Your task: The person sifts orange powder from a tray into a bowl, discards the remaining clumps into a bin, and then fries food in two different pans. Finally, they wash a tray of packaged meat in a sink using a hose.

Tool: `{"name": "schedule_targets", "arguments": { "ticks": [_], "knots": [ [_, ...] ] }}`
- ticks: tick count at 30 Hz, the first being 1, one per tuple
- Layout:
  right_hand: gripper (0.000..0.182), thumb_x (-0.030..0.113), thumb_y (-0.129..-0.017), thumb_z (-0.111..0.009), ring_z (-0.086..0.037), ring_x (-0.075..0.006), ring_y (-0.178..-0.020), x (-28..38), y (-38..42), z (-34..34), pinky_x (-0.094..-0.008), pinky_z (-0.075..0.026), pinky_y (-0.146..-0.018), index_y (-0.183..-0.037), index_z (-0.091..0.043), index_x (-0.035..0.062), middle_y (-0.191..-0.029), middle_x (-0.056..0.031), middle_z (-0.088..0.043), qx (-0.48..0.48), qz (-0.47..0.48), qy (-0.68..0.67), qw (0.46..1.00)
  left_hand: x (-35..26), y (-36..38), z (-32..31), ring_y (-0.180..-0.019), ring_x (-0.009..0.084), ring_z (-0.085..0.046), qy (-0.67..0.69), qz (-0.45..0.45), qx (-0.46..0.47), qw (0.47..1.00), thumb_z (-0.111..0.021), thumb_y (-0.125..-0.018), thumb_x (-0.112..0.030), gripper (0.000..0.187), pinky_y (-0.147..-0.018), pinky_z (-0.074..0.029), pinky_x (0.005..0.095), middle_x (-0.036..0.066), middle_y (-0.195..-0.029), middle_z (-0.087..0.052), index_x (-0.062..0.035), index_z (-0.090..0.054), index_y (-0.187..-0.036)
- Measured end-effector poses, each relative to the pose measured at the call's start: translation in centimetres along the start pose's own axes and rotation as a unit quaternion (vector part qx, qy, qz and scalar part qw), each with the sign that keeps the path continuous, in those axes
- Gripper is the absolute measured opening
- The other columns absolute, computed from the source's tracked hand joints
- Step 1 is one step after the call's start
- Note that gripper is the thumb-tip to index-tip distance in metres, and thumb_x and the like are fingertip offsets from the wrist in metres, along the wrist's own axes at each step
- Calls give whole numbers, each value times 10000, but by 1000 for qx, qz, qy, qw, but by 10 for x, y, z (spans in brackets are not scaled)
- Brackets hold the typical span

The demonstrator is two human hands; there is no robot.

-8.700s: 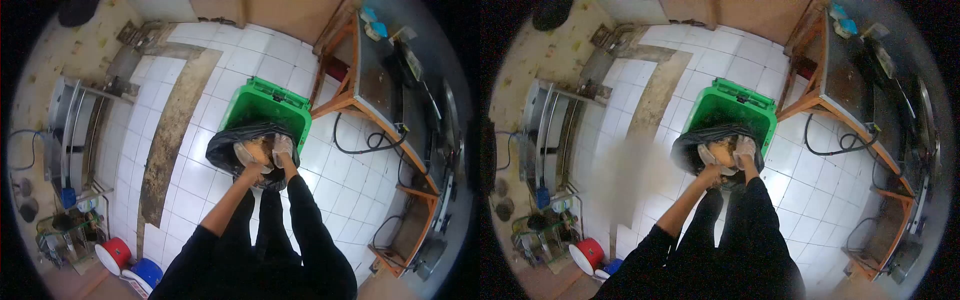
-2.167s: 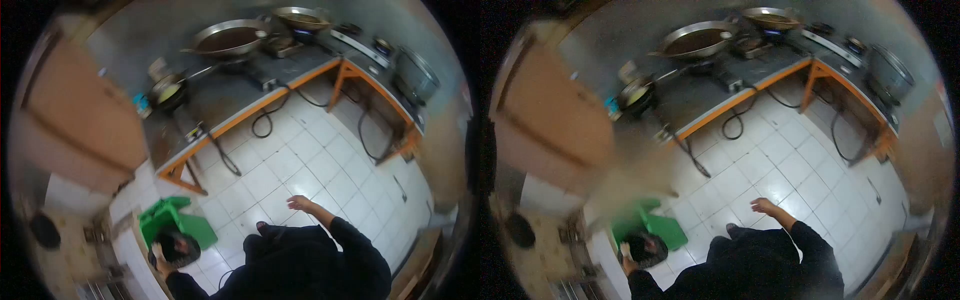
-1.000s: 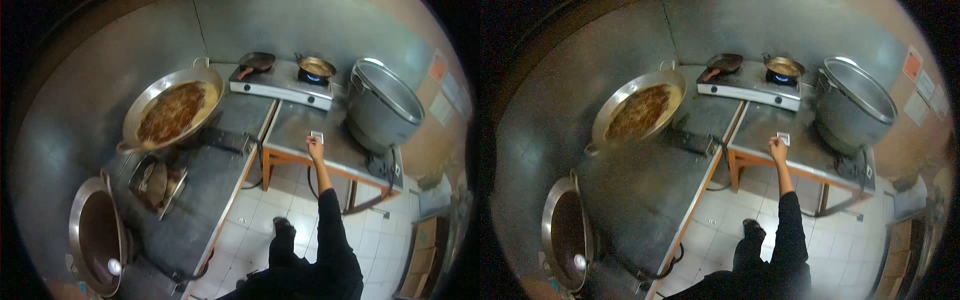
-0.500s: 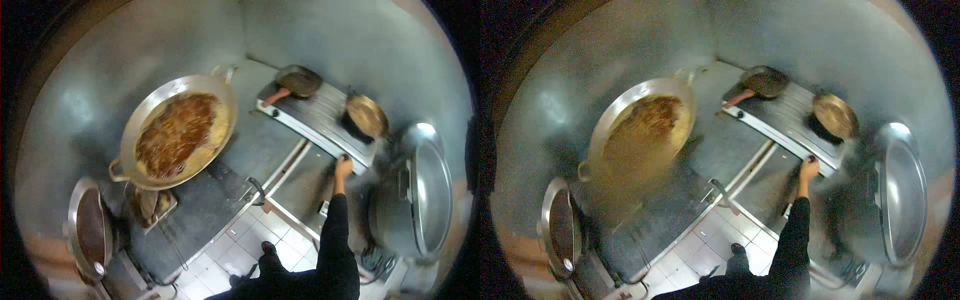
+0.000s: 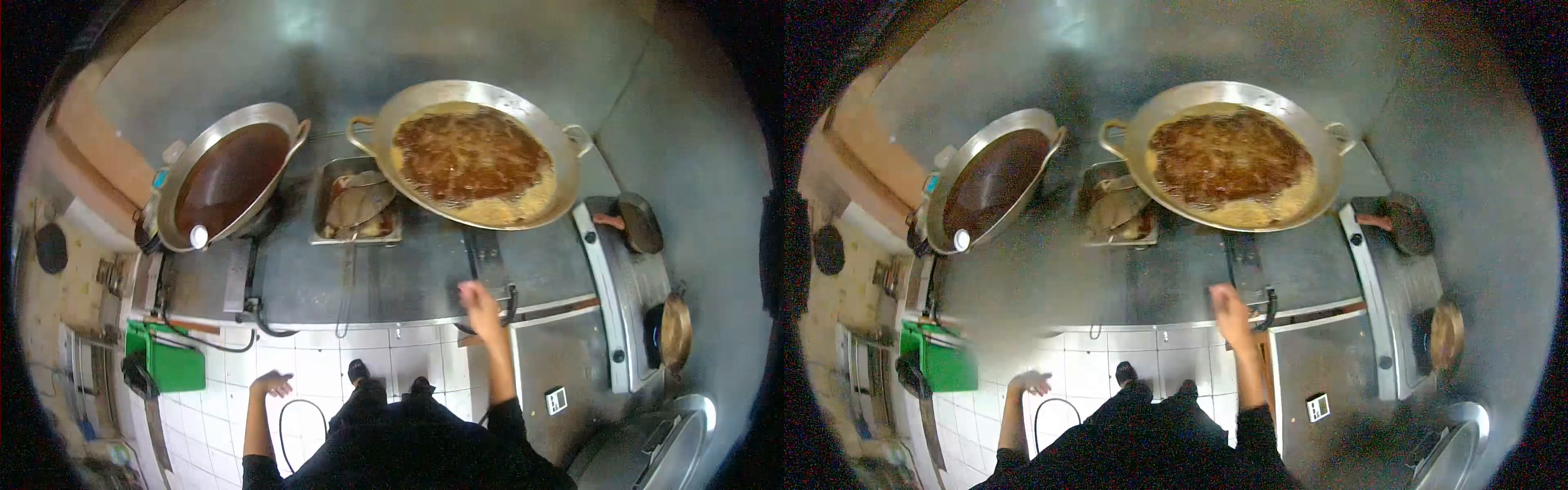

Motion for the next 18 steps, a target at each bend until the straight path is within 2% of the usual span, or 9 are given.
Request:
{"name": "schedule_targets", "arguments": {
  "ticks": [2,4,6,8,9,12,13,15,18],
  "knots": [
    [382,381,-926,-406,-595,-318,-816,44,-38,-54,-396,-451,-715,-963,-575,40,-902,-159,-620,-60,40,110,991,-59,33,6,-576,158,-614,-66,-103,-120,985,-372,-904,-490,553,-510,-476,274,53,-687,-655,-30,-673,-844],
    [395,340,-911,-429,-574,-370,-902,102,-71,-90,-414,-463,-750,-1014,-533,-27,-936,-199,-593,-21,-9,124,992,-123,69,2,-627,145,-589,17,-238,-137,961,-326,-913,-509,587,-602,-464,277,64,-686,-639,-33,-664,-858],
    [346,265,-898,-457,-586,-355,-902,109,-100,-139,-397,-490,-734,-1038,-521,-45,-981,-182,-584,-40,-8,350,936,-161,49,-10,-833,176,-589,104,-292,-21,951,-283,-851,-655,734,-782,-446,332,124,-950,-625,-33,-537,-1149],
    [367,252,-876,-488,-598,-333,-899,98,-134,-188,-378,-505,-726,-1076,-499,-55,-1010,-175,-576,12,-52,430,901,-201,38,-30,-881,210,-591,159,-341,90,922,-293,-802,-719,811,-821,-438,384,117,-1100,-577,-77,-386,-1290],
    [383,245,-865,-503,-605,-322,-898,90,-146,-206,-369,-513,-722,-1096,-488,-60,-1025,-172,-572,34,-78,469,879,-220,40,-43,-890,209,-595,252,-361,118,890,-367,-818,-668,733,-802,-449,348,134,-1066,-590,-71,-425,-1240],
    [301,123,-827,-521,-607,-311,-943,81,-165,-237,-391,-498,-761,-1043,-454,-77,-1085,-227,-560,111,-143,483,856,-246,33,-56,-633,133,-537,433,-333,118,829,-506,-840,-475,467,-560,-419,237,74,-792,-571,-73,-506,-1076],
    [277,150,-850,-496,-605,-328,-942,80,-158,-236,-404,-504,-736,-1019,-479,-69,-1028,-229,-595,117,-90,493,858,-243,27,-56,-571,108,-494,458,-336,115,815,-528,-839,-421,399,-495,-378,213,47,-722,-539,-72,-518,-1033],
    [273,180,-873,-459,-602,-349,-924,94,-140,-221,-411,-503,-714,-986,-496,-66,-1006,-217,-607,73,-109,441,888,-240,32,-51,-448,46,-330,511,-328,104,788,-533,-848,-290,247,-360,-231,201,-27,-580,-405,-59,-531,-935],
    [368,285,-906,-412,-579,-409,-900,124,-102,-183,-435,-481,-710,-971,-519,-61,-986,-249,-598,86,-69,330,937,-222,18,-32,-422,62,-337,473,-364,23,802,-504,-855,-228,190,-352,-217,204,-9,-584,-413,-61,-548,-934]
  ]
}}
Point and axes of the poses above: each hand's wrist, its own y-axis away from the middle knuckle, its own z-axis out of the back of the hand, x = y × z, the point moved 3 cm from there along -y, towards the middle knuckle
